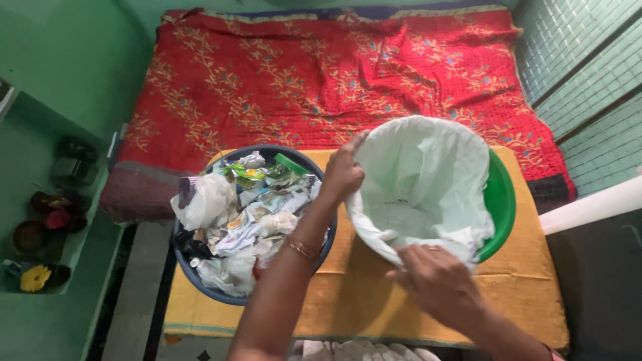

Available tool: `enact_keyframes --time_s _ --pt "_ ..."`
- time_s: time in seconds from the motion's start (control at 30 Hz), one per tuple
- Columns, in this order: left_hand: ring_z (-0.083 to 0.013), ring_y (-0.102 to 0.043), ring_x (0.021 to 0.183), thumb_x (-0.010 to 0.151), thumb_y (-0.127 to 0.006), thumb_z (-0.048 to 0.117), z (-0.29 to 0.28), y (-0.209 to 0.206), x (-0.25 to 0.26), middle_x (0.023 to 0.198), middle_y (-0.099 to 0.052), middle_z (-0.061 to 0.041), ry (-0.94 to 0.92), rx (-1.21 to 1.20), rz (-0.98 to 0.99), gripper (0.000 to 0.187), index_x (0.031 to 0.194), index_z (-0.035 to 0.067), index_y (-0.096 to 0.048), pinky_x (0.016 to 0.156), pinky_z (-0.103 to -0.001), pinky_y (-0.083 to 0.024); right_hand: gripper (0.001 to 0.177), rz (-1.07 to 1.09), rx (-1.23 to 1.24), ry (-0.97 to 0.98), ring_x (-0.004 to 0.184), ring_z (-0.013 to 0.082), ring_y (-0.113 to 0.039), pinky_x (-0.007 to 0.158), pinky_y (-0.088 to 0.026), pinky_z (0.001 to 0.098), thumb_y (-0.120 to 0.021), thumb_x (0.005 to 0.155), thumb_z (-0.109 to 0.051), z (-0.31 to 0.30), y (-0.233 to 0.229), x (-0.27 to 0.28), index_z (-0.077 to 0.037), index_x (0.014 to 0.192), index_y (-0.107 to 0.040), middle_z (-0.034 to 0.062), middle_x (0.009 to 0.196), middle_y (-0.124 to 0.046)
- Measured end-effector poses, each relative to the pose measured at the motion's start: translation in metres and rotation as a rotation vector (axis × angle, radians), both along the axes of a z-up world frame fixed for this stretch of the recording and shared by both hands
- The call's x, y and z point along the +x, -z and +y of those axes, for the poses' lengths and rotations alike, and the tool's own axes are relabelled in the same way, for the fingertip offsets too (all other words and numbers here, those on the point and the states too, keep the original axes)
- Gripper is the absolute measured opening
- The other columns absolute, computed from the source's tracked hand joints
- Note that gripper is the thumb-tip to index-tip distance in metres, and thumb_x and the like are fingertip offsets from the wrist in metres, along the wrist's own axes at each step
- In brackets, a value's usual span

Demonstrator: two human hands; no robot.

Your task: The person places a white cloth bag into a green plastic basket and adjusts it to fit the interior. The person repeatedly smooths and tucks the bag edges along the basket rim and inside the basket.

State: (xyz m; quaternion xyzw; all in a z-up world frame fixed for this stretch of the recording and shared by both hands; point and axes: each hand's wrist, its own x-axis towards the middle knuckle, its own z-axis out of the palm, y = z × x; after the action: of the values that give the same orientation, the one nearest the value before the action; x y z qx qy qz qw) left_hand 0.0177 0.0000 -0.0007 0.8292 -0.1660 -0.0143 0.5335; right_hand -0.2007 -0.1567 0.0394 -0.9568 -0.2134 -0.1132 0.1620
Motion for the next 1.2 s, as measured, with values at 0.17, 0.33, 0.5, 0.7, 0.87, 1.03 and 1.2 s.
enact_keyframes --time_s 0.17,0.33,0.5,0.7,0.87,1.03,1.2 --pt "-0.0339 -0.072 0.113 0.069 -0.049 -0.010 -0.003 -0.007 0.038 0.123 -0.072 -0.020 0.238 0.049 -0.107 0.077 0.142 0.015 -0.058 0.097 -0.041 -0.054 0.053 0.147 0.182 -0.079 0.091 0.0402 -0.065 0.080 -0.050 0.0475 -0.068 0.089 -0.025 0.008 -0.029 0.003 0.003 0.132 -0.059 0.0187 0.101 -0.070" --pt "-0.0356 -0.051 0.137 0.079 -0.064 -0.001 -0.009 -0.019 0.032 0.151 -0.054 -0.004 0.065 0.828 -0.674 0.076 0.149 0.023 -0.046 0.107 -0.064 -0.040 0.031 0.212 0.231 0.060 0.106 0.0323 -0.068 0.090 -0.053 0.0427 -0.057 0.096 -0.014 -0.045 -0.036 0.031 -0.007 0.124 -0.065 0.0150 0.115 -0.073" --pt "-0.0419 -0.051 0.128 0.081 -0.069 0.014 -0.015 -0.023 -0.026 0.158 -0.028 -0.022 -0.266 1.061 -0.333 0.092 0.158 0.018 -0.019 0.097 -0.059 -0.046 0.037 0.223 -0.089 0.018 0.121 0.0360 -0.059 0.102 -0.044 0.0483 -0.060 0.091 -0.015 -0.082 -0.011 0.101 -0.005 0.126 -0.062 0.0176 0.125 -0.067" --pt "-0.0228 -0.073 0.077 0.087 -0.067 0.003 -0.015 -0.004 -0.031 0.143 -0.050 -0.019 -0.260 1.113 -0.223 0.085 0.161 0.008 -0.026 0.056 -0.030 -0.058 0.041 0.831 -0.605 -0.051 0.123 0.0323 -0.059 0.104 -0.045 0.0431 -0.059 0.088 -0.014 -0.083 0.067 0.207 -0.009 0.129 -0.062 0.0153 0.132 -0.063" --pt "-0.0214 -0.072 0.074 0.085 -0.066 0.004 -0.019 -0.002 -0.037 0.116 -0.057 -0.011 -0.258 1.108 -0.199 0.081 0.159 0.009 -0.032 0.054 -0.029 -0.058 0.037 0.770 -0.694 -0.142 0.120 0.0320 -0.061 0.102 -0.047 0.0443 -0.060 0.089 -0.015 -0.061 0.124 0.204 -0.010 0.125 -0.066 0.0149 0.129 -0.065" --pt "-0.0242 -0.072 0.074 0.083 -0.068 0.008 -0.021 0.000 -0.034 0.116 -0.057 -0.011 -0.335 1.075 -0.248 0.081 0.157 0.012 -0.034 0.054 -0.029 -0.059 0.033 0.798 -0.591 -0.229 0.116 0.0316 -0.063 0.099 -0.049 0.0454 -0.061 0.089 -0.016 -0.052 0.199 0.222 -0.011 0.120 -0.069 0.0144 0.125 -0.068" --pt "-0.0261 -0.073 0.072 0.083 -0.069 0.010 -0.021 -0.008 -0.033 0.125 -0.056 -0.016 -0.335 1.080 -0.250 0.075 0.151 0.012 -0.038 0.051 -0.030 -0.060 0.030 0.765 -0.784 -0.228 0.113 0.0313 -0.066 0.097 -0.051 0.0466 -0.062 0.089 -0.017 -0.068 0.261 0.271 -0.012 0.116 -0.073 0.0140 0.122 -0.070"
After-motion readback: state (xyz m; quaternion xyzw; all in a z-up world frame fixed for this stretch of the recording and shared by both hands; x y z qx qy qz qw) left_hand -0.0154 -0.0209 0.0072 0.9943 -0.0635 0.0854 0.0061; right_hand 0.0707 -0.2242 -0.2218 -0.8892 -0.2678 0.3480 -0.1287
